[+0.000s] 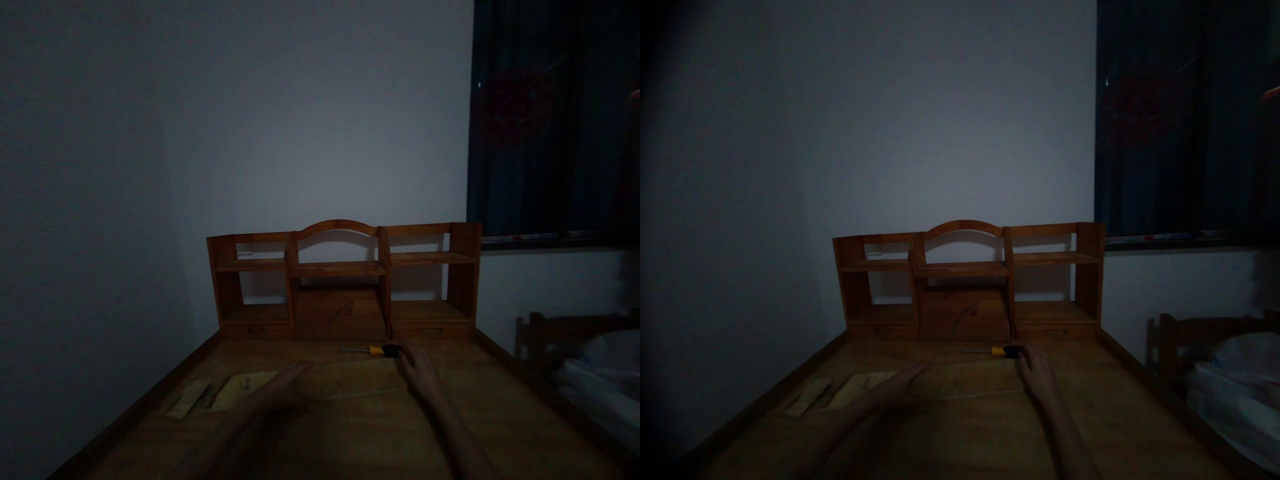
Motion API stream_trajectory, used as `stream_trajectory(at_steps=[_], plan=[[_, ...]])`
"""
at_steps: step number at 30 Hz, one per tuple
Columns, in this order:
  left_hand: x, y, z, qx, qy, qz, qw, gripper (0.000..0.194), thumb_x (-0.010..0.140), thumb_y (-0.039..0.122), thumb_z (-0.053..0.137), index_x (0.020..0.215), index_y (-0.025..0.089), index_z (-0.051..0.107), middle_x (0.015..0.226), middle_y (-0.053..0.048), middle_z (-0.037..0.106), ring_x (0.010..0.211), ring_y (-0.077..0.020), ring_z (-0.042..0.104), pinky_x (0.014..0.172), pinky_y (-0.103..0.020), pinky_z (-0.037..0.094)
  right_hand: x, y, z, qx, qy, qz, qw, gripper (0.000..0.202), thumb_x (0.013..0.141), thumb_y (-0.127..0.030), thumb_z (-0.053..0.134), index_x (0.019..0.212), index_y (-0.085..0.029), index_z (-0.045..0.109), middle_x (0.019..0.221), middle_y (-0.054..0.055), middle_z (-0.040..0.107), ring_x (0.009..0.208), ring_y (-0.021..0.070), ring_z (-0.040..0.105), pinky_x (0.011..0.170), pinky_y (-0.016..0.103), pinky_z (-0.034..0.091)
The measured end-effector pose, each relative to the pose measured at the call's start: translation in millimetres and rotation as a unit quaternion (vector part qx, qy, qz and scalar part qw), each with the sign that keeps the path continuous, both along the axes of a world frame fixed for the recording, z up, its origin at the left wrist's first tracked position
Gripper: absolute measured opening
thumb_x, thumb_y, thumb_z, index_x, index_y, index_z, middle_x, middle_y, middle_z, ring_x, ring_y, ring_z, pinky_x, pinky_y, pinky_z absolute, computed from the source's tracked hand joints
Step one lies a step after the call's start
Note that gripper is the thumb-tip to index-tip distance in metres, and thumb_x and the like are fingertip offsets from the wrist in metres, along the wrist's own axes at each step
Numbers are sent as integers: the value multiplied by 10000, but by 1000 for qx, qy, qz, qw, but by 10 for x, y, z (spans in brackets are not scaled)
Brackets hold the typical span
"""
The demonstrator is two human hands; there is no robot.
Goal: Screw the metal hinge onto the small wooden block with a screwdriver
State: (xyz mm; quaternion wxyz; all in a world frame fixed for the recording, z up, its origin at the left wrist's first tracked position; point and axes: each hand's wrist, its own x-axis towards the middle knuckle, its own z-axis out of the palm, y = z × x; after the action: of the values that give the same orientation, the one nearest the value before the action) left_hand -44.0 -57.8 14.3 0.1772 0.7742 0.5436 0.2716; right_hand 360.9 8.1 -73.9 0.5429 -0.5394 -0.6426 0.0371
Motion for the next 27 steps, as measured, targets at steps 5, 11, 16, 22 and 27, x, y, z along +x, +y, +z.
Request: stream_trajectory(at_steps=[5,11,16,22,27], plan=[[-32,216,-167,-22,67,-107,992,871,614,602,771,1375,281,494,1391,-69,545,1279,-328,490,1092,-448,385,69,68,-98,-21,-33,-33,999,403,850,-425,470,1100,-196,688,1143,149,687,1110,298,617,1002,462,445],[-346,420,-198,-49,100,-144,983,932,654,587,759,1453,267,403,1525,-94,379,1392,-326,354,1163,-458,286,57,62,-36,-31,-50,-58,997,419,884,-425,435,1132,-167,655,1157,159,661,1102,286,600,993,433,447],[-159,505,-222,-45,115,-140,982,1019,584,623,797,1444,223,425,1511,-133,394,1377,-345,372,1141,-460,308,47,28,12,-18,-54,-41,998,391,882,-398,434,1125,-192,660,1128,135,671,1073,278,609,960,420,459],[211,542,-59,56,-10,-64,996,374,835,503,615,922,152,712,938,-82,719,910,-216,655,837,-316,490,74,-31,70,8,-35,-65,997,370,903,-384,386,1013,-160,660,1051,149,671,1004,271,608,919,409,454],[274,600,90,47,-20,-83,995,363,912,455,516,921,156,723,878,-68,728,839,-192,657,775,-288,482,53,-71,103,13,-38,-76,996,335,900,-428,422,918,-175,641,963,127,674,922,260,613,832,380,461]])
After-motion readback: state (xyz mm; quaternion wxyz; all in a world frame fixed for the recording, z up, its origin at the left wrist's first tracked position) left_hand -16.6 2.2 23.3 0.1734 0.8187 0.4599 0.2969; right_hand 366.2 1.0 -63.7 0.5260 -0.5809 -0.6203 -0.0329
